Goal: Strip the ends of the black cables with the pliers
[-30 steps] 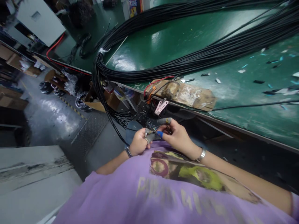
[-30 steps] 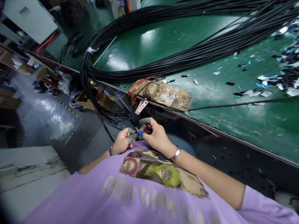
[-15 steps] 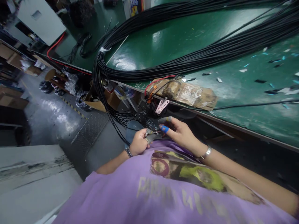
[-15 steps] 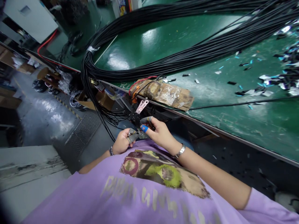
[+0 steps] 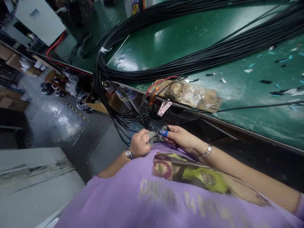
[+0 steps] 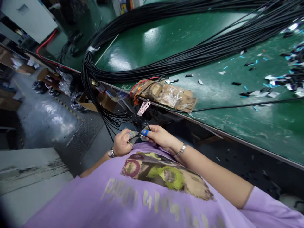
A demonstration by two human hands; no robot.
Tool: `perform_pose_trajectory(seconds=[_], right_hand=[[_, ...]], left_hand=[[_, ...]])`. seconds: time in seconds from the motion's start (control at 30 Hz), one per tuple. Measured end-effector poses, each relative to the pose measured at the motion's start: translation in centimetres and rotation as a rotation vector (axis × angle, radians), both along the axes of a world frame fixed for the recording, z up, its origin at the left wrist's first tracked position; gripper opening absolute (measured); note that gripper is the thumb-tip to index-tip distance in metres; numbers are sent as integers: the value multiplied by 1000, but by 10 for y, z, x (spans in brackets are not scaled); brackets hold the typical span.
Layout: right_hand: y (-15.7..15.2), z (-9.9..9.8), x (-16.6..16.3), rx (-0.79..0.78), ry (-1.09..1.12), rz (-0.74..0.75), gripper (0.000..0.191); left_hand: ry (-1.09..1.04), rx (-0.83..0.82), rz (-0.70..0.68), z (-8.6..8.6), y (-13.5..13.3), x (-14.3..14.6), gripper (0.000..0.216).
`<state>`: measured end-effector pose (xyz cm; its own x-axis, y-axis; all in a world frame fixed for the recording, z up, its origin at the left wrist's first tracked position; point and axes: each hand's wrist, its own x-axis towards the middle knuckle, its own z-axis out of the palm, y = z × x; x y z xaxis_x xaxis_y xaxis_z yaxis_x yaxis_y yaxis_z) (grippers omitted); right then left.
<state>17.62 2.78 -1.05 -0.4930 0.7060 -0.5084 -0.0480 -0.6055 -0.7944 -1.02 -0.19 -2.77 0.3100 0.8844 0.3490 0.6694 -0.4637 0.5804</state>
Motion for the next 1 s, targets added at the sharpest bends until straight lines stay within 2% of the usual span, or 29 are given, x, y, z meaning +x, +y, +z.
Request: perform_pose_trajectory(seconds=[0.07,0.13,0.27,0.37,0.53,0.63,0.77,0.87,0.93,1.0], right_hand=[[-3,1,-1,-78,79,-11,47],[-5,2,-1,-88,128,-17,47],[-6,3,-1,17,63,1,43],[-3,5,2,101,-25,39,39],[3,15,6,242,-63,20,33],[4,20,6,307,-78,85,29],[3,25,7,467,-195,204,17],[1,28,6,561,-272,228,9],[-2,26,3,527,-265,184,10],[-6,22,-2,358,-202,93,12]], left_hand=[[-36,-47,-34,3,4,-1,20],[-139,-204,-40,8,7,1,26],[-424,-573,-45,19,11,6,41],[-502,-682,-47,23,10,5,46],[-477,-674,-68,17,8,-1,47],[-418,-649,-125,15,8,-3,46],[-307,-588,-178,15,7,-6,43],[-243,-508,-200,14,5,-8,39],[-210,-440,-218,14,4,-8,37],[-172,-358,-265,12,4,-9,35]])
